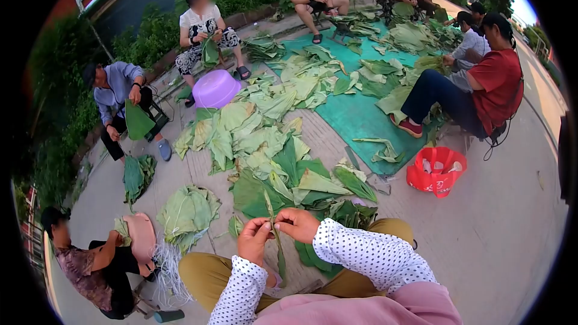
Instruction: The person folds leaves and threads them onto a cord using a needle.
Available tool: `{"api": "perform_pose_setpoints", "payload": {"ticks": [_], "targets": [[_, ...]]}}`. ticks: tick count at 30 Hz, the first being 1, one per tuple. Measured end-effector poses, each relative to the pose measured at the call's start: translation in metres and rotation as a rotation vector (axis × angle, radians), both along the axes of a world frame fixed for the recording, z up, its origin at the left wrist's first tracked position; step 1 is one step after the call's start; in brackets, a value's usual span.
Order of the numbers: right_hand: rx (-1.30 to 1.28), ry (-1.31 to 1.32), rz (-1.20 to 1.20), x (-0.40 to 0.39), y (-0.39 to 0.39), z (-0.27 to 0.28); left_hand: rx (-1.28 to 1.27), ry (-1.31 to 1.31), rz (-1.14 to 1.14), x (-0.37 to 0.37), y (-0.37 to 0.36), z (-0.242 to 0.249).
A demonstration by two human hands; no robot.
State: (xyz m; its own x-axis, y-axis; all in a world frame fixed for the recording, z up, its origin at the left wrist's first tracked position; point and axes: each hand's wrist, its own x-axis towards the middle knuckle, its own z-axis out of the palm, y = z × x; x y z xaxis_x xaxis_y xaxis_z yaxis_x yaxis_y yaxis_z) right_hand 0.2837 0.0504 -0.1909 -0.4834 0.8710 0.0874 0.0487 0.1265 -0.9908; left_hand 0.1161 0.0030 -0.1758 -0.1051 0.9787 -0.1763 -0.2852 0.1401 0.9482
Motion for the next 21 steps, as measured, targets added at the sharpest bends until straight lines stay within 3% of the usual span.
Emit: {"api": "perform_pose_setpoints", "payload": {"ticks": [5,7,11,13,19,21], "targets": [[-0.011,0.067,-0.008,0.000,0.000,-0.007,-0.003,-0.013,0.015,0.004,-0.003,-0.007],[0.504,-0.193,-0.120,0.005,0.002,-0.005,0.027,0.048,0.014,0.003,-0.003,-0.008],[0.566,-0.208,-0.126,0.006,0.001,0.008,0.022,0.126,0.032,0.004,-0.004,-0.003],[0.058,-0.139,0.052,0.005,-0.001,0.015,0.038,0.229,0.045,0.005,-0.004,-0.001],[-0.194,-0.159,0.086,0.005,0.000,0.012,0.146,0.423,-0.009,0.008,-0.006,-0.009],[-0.255,-0.103,0.089,0.007,0.000,0.009,0.114,0.363,-0.008,0.007,-0.007,-0.010]]}}
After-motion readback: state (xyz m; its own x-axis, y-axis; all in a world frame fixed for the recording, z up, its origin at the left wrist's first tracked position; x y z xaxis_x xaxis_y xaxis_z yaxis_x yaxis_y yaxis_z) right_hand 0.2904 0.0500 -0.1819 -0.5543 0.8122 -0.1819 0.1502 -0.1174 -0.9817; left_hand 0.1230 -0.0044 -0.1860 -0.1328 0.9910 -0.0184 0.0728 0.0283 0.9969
